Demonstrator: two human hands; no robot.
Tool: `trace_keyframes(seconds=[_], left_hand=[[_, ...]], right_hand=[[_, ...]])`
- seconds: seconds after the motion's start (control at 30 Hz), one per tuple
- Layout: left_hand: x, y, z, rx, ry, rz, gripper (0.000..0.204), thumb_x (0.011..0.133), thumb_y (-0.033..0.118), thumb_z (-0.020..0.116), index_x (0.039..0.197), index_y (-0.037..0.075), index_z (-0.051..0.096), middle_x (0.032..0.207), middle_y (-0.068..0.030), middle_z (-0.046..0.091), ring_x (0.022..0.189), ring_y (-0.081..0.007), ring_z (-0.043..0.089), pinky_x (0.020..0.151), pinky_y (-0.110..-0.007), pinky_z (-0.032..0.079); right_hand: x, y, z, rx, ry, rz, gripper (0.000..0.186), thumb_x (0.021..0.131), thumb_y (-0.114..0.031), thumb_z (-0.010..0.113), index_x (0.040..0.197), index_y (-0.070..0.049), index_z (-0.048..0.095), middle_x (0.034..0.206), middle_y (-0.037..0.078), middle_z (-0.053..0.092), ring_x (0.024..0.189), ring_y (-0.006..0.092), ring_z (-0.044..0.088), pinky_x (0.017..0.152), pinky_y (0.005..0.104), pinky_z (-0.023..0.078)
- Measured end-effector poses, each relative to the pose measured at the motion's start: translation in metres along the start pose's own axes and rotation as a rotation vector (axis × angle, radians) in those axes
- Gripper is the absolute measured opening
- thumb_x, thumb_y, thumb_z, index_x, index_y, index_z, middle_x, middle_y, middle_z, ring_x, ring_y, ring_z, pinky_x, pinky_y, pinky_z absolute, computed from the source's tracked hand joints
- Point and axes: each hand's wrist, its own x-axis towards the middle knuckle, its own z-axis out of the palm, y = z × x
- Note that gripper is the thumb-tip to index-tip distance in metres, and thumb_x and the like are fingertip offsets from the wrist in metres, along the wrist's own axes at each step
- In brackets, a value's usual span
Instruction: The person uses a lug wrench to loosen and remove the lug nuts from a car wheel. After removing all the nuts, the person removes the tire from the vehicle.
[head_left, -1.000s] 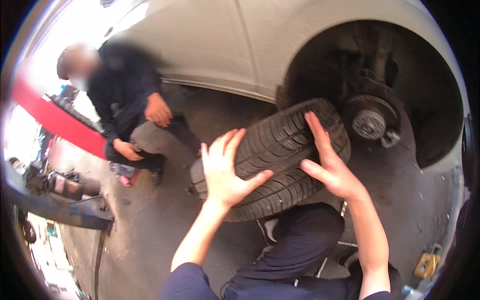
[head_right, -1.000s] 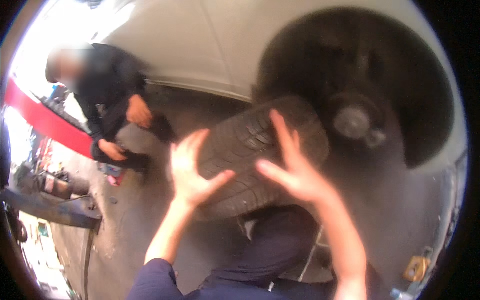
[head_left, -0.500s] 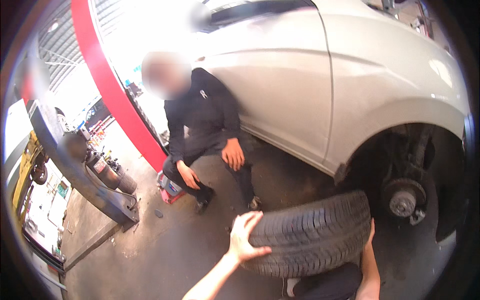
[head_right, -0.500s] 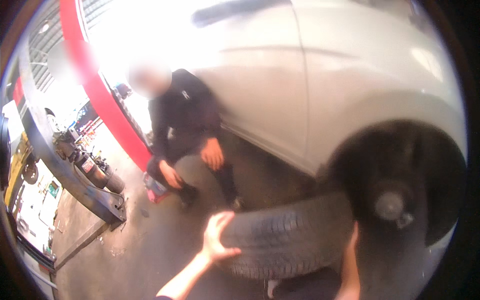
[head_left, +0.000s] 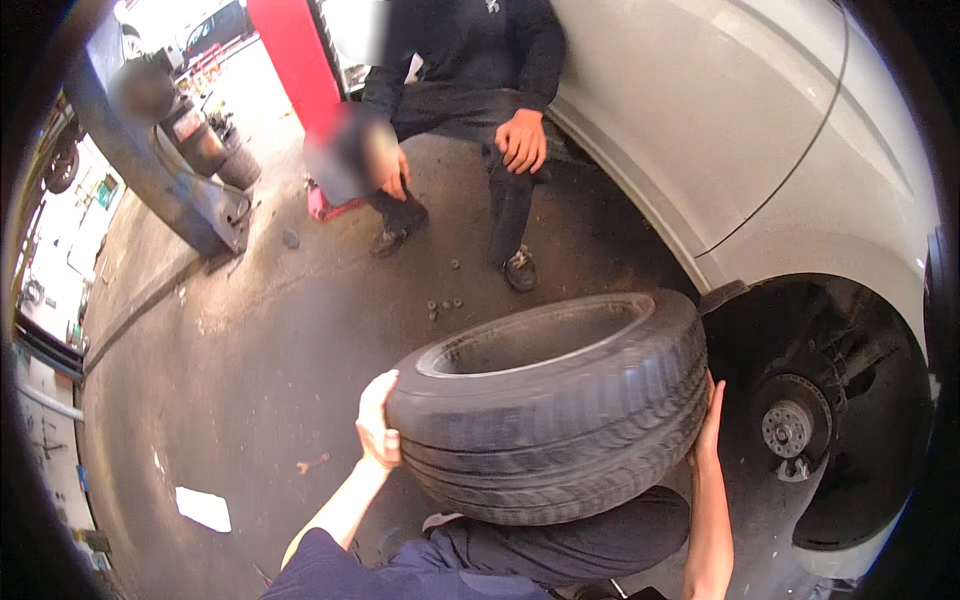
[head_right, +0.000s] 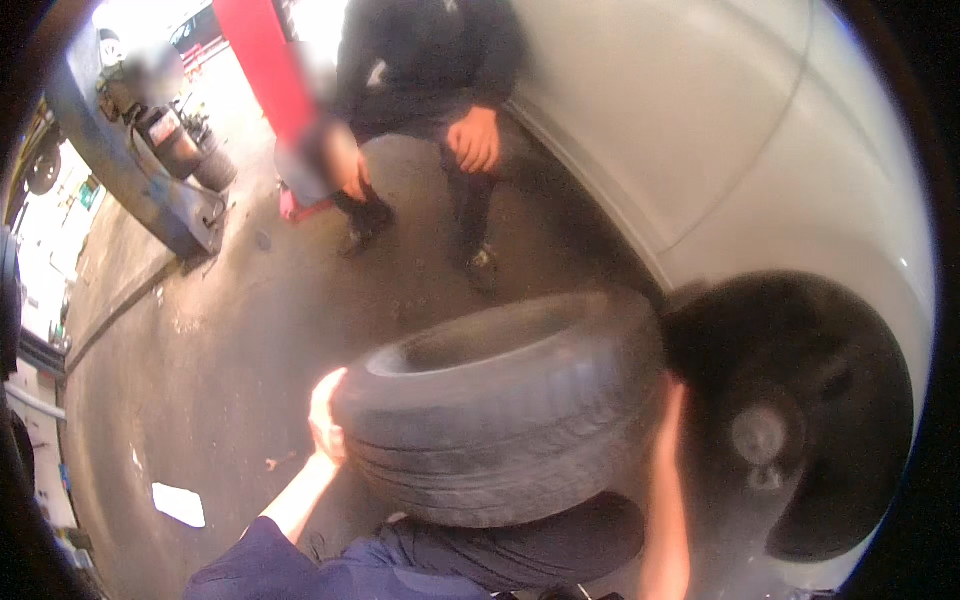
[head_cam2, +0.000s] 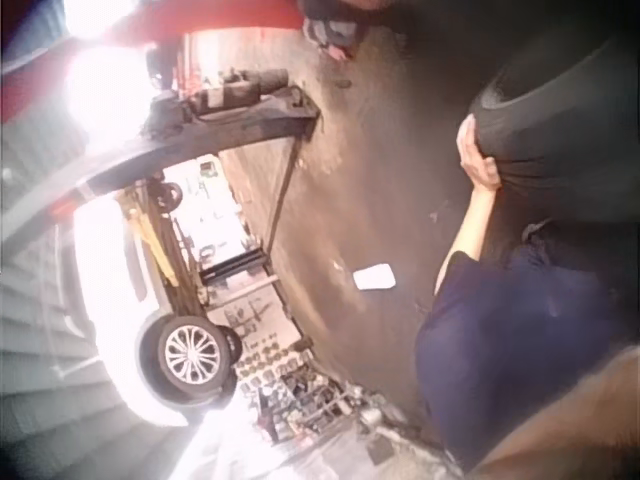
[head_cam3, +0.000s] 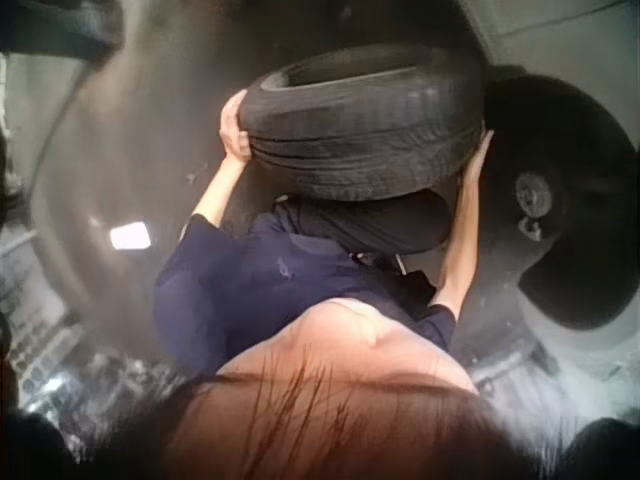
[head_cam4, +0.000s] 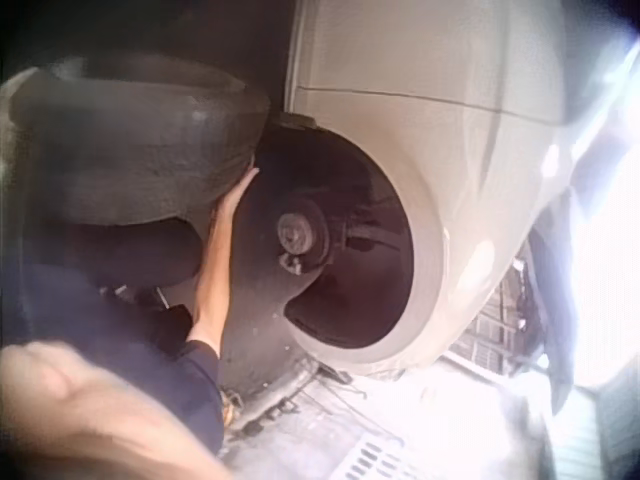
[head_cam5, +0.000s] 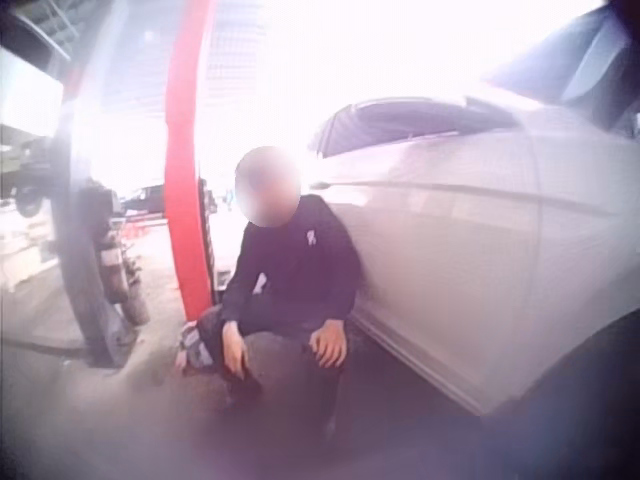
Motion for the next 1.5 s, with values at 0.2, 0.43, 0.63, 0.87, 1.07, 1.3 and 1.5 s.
trace_keyframes(seconds=[0.2, 0.43, 0.63, 0.87, 1.07, 1.3, 1.5], left_hand=[[-0.089, -0.07, -0.044, 0.266, -0.06, -0.496, 0.071, 0.096, 0.038, 0.06, 0.155, 0.01, 0.033, 0.155, -0.0167, 0.042, 0.14, -0.0327, 0.047, 0.116, -0.046, 0.04], [-0.067, -0.086, -0.241, 0.133, 0.227, -0.837, 0.059, 0.107, 0.051, 0.038, 0.151, 0.014, 0.047, 0.145, -0.0146, 0.056, 0.136, -0.0266, 0.051, 0.115, -0.05, 0.036], [0.053, 0.067, -0.215, 0.244, -0.271, -0.539, 0.071, 0.103, 0.06, 0.043, 0.15, 0.007, 0.046, 0.147, -0.0185, 0.055, 0.141, -0.0311, 0.046, 0.118, -0.044, 0.032], [-0.038, -0.082, -0.323, -0.381, 0.292, -0.889, 0.079, 0.102, 0.058, 0.051, 0.155, 0.0, 0.038, 0.158, -0.0151, 0.041, 0.144, -0.0262, 0.04, 0.119, -0.039, 0.031], [-0.065, -0.068, -0.339, -0.575, 0.278, -0.973, 0.081, 0.103, 0.062, 0.041, 0.153, -0.002, 0.039, 0.154, -0.0178, 0.046, 0.136, -0.0317, 0.051, 0.114, -0.043, 0.041], [-0.028, -0.112, -0.357, -0.209, 0.409, -0.939, 0.057, 0.105, 0.049, 0.047, 0.129, 0.001, 0.066, 0.126, -0.0131, 0.069, 0.117, -0.026, 0.064, 0.104, -0.04, 0.048], [0.003, -0.091, -0.332, 0.223, 0.207, -0.542, 0.053, 0.107, 0.047, 0.048, 0.143, 0.01, 0.058, 0.142, -0.016, 0.059, 0.133, -0.0262, 0.054, 0.114, -0.04, 0.037]], right_hand=[[-0.035, -0.02, 0.072, -0.654, -0.185, -0.28, 0.087, 0.102, -0.065, 0.037, 0.163, -0.008, 0.013, 0.169, 0.015, 0.012, 0.155, 0.0323, 0.013, 0.126, 0.0458, 0.012], [-0.127, -0.006, 0.219, -0.925, -0.328, -0.625, 0.096, 0.094, -0.042, 0.065, 0.163, -0.004, 0.01, 0.168, 0.025, 0.002, 0.156, 0.042, 0.0, 0.125, 0.0527, 0.006], [-0.195, 0.03, 0.364, -1.071, -0.616, -0.904, 0.094, 0.087, -0.056, 0.068, 0.155, -0.002, 0.034, 0.165, 0.028, 0.015, 0.154, 0.0493, 0.006, 0.12, 0.0655, 0.012], [-0.195, 0.046, 0.311, -0.749, -0.932, -0.575, 0.08, 0.094, -0.043, 0.065, 0.154, 0.0, 0.034, 0.159, 0.028, 0.032, 0.142, 0.0427, 0.039, 0.118, 0.0521, 0.031], [-0.143, -0.054, 0.13, -0.484, -0.445, -0.055, 0.056, 0.101, -0.041, 0.059, 0.138, 0.001, 0.056, 0.121, 0.015, 0.071, 0.114, 0.0239, 0.066, 0.102, 0.0347, 0.049], [-0.176, -0.034, -0.074, -0.363, 0.357, -0.087, 0.053, 0.104, -0.043, 0.054, 0.143, -0.007, 0.054, 0.123, 0.011, 0.07, 0.116, 0.0214, 0.066, 0.104, 0.0357, 0.046], [-0.229, 0.055, -0.203, -0.069, 0.486, -0.047, 0.054, 0.103, -0.043, 0.056, 0.144, -0.009, 0.053, 0.125, 0.011, 0.069, 0.116, 0.0202, 0.065, 0.101, 0.0346, 0.046]])
